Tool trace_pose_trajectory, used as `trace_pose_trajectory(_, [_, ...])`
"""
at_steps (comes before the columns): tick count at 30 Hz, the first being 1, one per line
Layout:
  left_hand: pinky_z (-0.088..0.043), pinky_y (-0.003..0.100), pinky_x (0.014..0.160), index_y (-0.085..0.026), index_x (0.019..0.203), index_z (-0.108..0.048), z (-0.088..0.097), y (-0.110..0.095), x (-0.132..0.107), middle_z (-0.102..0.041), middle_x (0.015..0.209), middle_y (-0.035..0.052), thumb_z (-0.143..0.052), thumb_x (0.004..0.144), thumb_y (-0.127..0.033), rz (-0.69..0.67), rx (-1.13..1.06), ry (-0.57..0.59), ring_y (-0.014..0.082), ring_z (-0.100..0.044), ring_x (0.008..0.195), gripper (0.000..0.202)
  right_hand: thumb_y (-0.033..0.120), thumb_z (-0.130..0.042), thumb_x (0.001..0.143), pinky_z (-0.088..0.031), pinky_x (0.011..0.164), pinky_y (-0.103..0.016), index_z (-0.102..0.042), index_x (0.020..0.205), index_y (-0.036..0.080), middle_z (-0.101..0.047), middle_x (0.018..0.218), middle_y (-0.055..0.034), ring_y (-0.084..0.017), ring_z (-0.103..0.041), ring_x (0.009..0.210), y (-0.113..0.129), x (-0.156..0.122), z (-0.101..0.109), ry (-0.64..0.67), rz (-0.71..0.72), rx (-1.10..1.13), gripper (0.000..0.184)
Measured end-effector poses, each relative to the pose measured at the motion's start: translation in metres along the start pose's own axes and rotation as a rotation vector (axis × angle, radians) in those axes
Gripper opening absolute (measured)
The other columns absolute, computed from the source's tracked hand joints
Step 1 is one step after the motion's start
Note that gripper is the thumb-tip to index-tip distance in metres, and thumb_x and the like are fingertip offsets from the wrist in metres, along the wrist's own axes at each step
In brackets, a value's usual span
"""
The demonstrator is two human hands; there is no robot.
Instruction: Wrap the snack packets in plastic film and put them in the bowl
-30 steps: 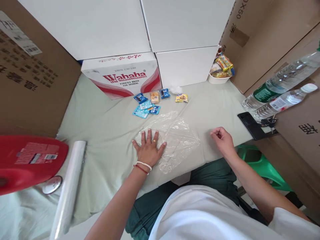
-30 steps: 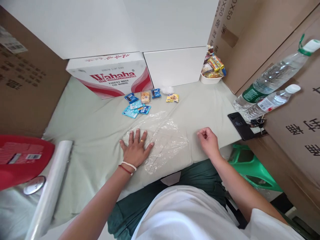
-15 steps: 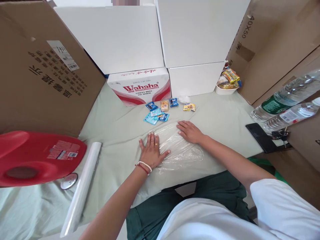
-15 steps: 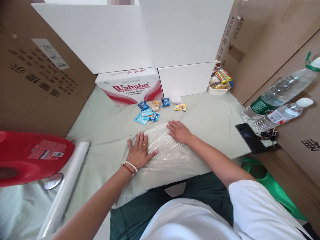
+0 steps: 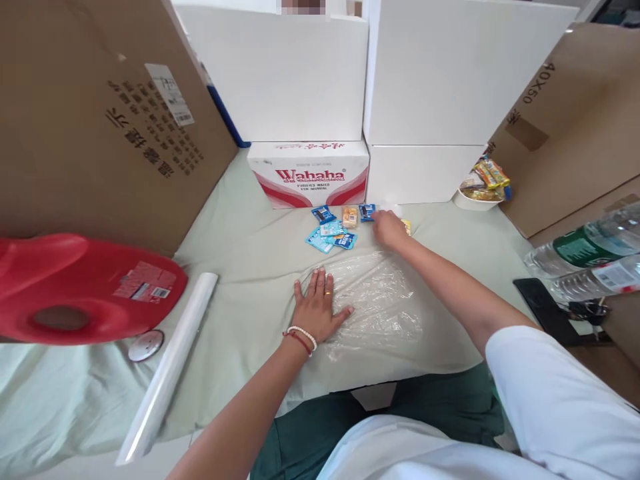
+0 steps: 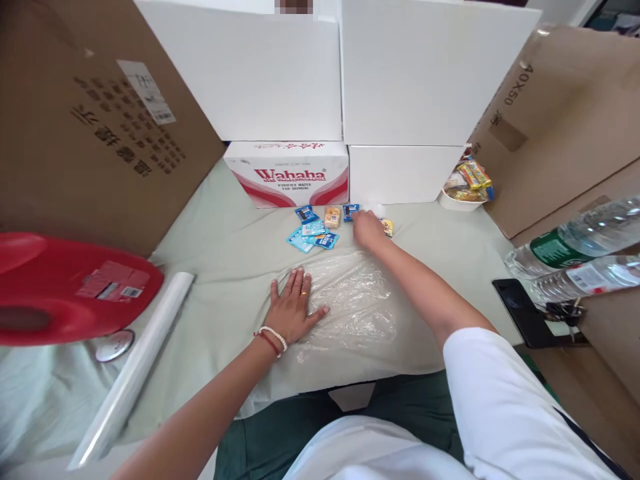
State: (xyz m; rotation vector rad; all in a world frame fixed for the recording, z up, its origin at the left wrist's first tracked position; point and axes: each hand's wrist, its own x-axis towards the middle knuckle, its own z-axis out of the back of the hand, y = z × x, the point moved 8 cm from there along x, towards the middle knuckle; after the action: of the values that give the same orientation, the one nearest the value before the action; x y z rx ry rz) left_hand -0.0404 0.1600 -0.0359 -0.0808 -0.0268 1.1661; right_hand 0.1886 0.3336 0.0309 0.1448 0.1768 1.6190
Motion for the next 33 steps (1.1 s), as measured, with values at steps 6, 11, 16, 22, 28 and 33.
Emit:
trace_pose_trajectory(6, [-0.004, 0.073, 0.127, -0.014, 0.166, -0.030, 0.000, 0.001, 0.000, -0.016, 0.175, 0.0207, -0.034, 0.095, -0.079, -0.001, -0.038, 0.005, 0.0390, -0.015, 0.163, 0.096, 0.049, -0.054, 0.103, -0.049, 0.096, -0.044, -0.057, 0.139, 0.007, -0.066, 0.131, -0.0279, -0.037, -0.063, 0.122, 0.005, 0.056, -0.013, -0.002, -0.280, -0.013, 0.056])
trace_pose_trajectory(11, [0.001, 0.073, 0.127, -0.014, 0.166, -0.028, 0.002, 0.001, 0.000, -0.015, 0.175, 0.0207, -0.035, 0.096, -0.078, 0.005, -0.057, 0.017, 0.0379, -0.015, 0.164, 0.096, 0.027, -0.055, 0.099, -0.047, 0.099, -0.043, -0.062, 0.135, 0.008, -0.062, 0.136, -0.0253, -0.037, -0.053, 0.130, 0.000, 0.045, -0.014, -0.009, -0.263, -0.040, 0.041])
trace_pose_trajectory(16, [0.001, 0.076, 0.125, -0.009, 0.166, -0.026, 0.003, -0.001, 0.000, -0.011, 0.175, 0.0241, -0.035, 0.096, -0.078, -0.005, -0.054, 0.027, 0.0401, -0.012, 0.164, 0.099, 0.028, -0.057, 0.094, -0.046, 0.100, -0.048, -0.060, 0.138, 0.011, -0.064, 0.129, -0.0220, -0.038, -0.050, 0.124, 0.001, -0.023, 0.024, -0.209, -0.018, 0.012, 0.047])
trace_pose_trajectory(22, [-0.005, 0.076, 0.125, -0.004, 0.165, -0.027, 0.003, -0.001, 0.000, -0.012, 0.174, 0.0255, -0.027, 0.104, -0.064, -0.021, -0.032, 0.010, 0.0387, -0.013, 0.164, 0.085, 0.026, -0.061, 0.092, -0.049, 0.096, -0.045, -0.061, 0.138, 0.017, -0.066, 0.118, -0.0140, -0.029, -0.056, 0.105, 0.054, -0.143, 0.011, -0.030, 0.687, 0.356, 0.046])
trace_pose_trajectory(28, [-0.009, 0.074, 0.126, -0.005, 0.163, -0.031, 0.004, -0.002, 0.002, -0.017, 0.174, 0.0233, -0.021, 0.108, -0.045, 0.008, -0.021, 0.002, 0.0354, -0.016, 0.164, 0.069, 0.019, -0.064, 0.091, -0.051, 0.098, -0.048, -0.061, 0.141, 0.017, -0.064, 0.131, -0.0184, -0.030, -0.057, 0.114, 0.062, -0.190, -0.037, 0.176, 0.785, 0.321, 0.050])
trace_pose_trajectory(33, [-0.009, 0.074, 0.127, -0.004, 0.163, -0.032, 0.005, -0.002, 0.001, -0.016, 0.174, 0.0231, -0.024, 0.107, -0.048, 0.015, -0.021, -0.014, 0.0354, -0.017, 0.164, 0.072, 0.041, -0.065, 0.098, -0.051, 0.103, -0.041, -0.064, 0.140, 0.017, -0.062, 0.143, -0.0177, -0.029, -0.062, 0.125, 0.056, -0.164, -0.017, 0.244, 0.635, 0.371, 0.048])
